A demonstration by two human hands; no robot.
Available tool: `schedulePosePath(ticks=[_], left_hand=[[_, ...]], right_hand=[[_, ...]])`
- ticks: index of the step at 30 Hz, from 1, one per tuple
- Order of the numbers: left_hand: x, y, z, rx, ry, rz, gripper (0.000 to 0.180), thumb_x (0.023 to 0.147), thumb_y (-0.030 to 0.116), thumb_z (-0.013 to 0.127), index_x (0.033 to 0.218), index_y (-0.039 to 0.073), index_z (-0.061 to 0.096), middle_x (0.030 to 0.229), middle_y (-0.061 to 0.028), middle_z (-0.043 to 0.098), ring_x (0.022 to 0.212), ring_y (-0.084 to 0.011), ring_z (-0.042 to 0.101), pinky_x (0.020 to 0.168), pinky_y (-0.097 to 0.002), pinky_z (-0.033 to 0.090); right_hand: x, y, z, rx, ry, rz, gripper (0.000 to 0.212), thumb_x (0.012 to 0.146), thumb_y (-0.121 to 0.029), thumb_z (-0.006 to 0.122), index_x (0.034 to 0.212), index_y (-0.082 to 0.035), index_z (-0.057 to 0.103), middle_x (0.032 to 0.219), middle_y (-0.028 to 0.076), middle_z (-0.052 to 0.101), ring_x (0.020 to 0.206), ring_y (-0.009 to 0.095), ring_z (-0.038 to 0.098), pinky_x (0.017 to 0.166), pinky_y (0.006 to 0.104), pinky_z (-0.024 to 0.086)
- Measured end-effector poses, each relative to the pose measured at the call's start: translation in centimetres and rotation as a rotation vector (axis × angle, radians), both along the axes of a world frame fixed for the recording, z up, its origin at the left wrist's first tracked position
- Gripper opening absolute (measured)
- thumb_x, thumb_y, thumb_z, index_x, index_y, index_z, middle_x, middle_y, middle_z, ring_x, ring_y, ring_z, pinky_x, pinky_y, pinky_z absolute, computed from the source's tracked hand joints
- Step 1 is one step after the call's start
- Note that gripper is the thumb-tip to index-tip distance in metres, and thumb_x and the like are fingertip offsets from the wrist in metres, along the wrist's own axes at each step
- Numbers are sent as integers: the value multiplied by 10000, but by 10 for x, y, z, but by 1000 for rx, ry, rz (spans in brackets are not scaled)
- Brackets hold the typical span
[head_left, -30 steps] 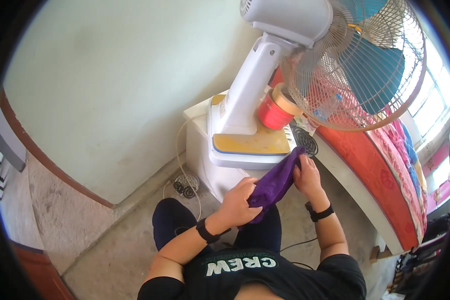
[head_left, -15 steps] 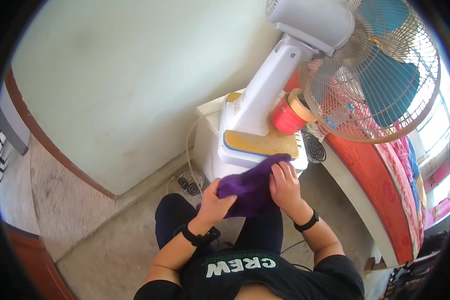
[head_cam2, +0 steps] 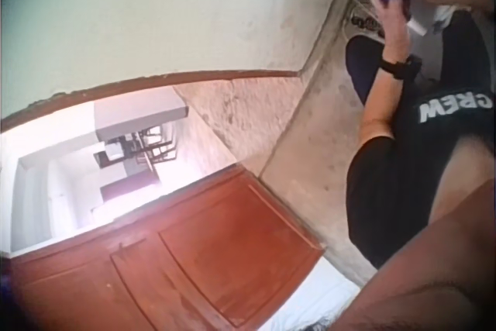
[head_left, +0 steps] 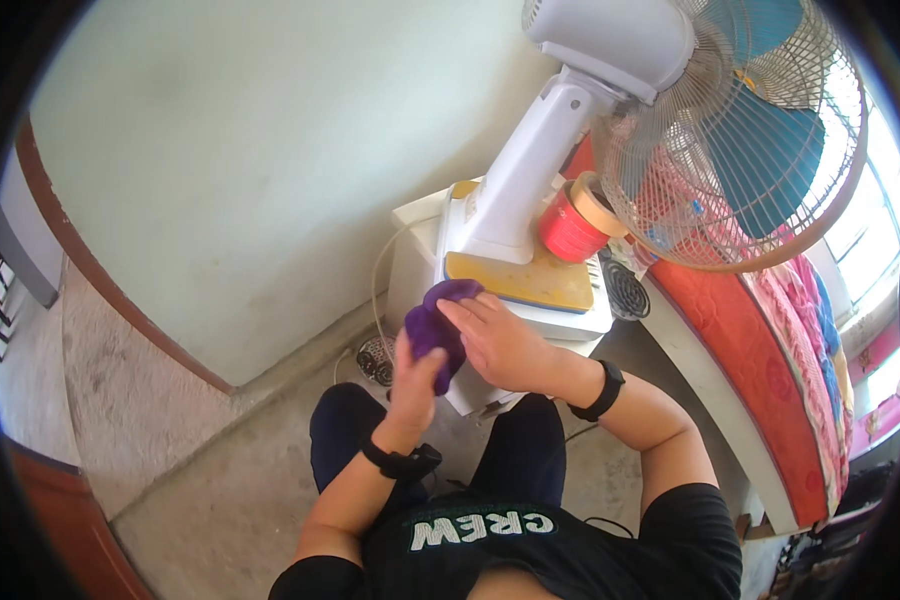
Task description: The person wipes the base and buttons of an electric fan with a purple cloth.
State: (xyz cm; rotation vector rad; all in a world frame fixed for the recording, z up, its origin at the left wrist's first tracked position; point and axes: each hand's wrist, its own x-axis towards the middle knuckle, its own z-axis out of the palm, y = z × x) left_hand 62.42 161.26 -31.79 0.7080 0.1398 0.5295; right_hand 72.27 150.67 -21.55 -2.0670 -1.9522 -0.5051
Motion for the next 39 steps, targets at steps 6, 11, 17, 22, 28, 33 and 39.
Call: schedulePosePath(ticks=[6,11,17,22,28,33,39], left_hand=[[59,-2,-33,598,47,434,643,745,-60,704,1303,71,412,1262,-87,463,1188,-183,481,982,-320,423],[59,15,-25,255,55,308,609,691,80,802,1213,14,496,1164,-150,493,1074,-264,509,922,-359,424],[60,-23,-28,825,179,705,540,764,90,721,1231,6,464,1178,-203,467,1135,-409,409,998,-492,309],[72,-11,-20,902,277,896,560,804,88,683,1296,15,427,1236,-198,453,1167,-379,407,1018,-473,291],[76,22,-15,709,203,555,491,803,98,640,1267,19,497,1205,-184,530,1145,-363,448,1008,-436,333],[110,82,10,302,172,13,373,889,163,599,1216,-10,550,1104,-82,635,968,-175,597,873,-286,467],[121,88,27,524,282,-13,356,902,185,614,1207,10,558,1028,-54,639,929,-151,589,852,-290,464]], right_hand=[[-3,-6,13,-55,560,20,483,854,-36,536,1324,25,446,1251,245,544,1183,366,520,1020,410,403],[30,-24,30,156,674,-196,317,919,-139,578,1210,-12,566,994,114,690,948,205,653,844,328,504],[85,12,31,697,488,-300,490,899,-165,626,1288,51,420,1199,192,522,1090,250,538,914,357,455],[93,52,43,923,772,-313,804,791,-325,756,1334,76,321,1272,223,415,1107,265,499,933,379,439],[112,55,42,860,918,-313,834,763,-392,789,1306,76,363,1253,211,425,1080,270,526,902,380,462],[122,57,33,818,863,-337,865,758,-418,792,1315,74,348,1247,212,424,1100,274,515,923,383,449],[118,57,32,819,897,-325,929,752,-449,789,1342,78,303,1252,220,420,1140,280,489,959,395,425]])
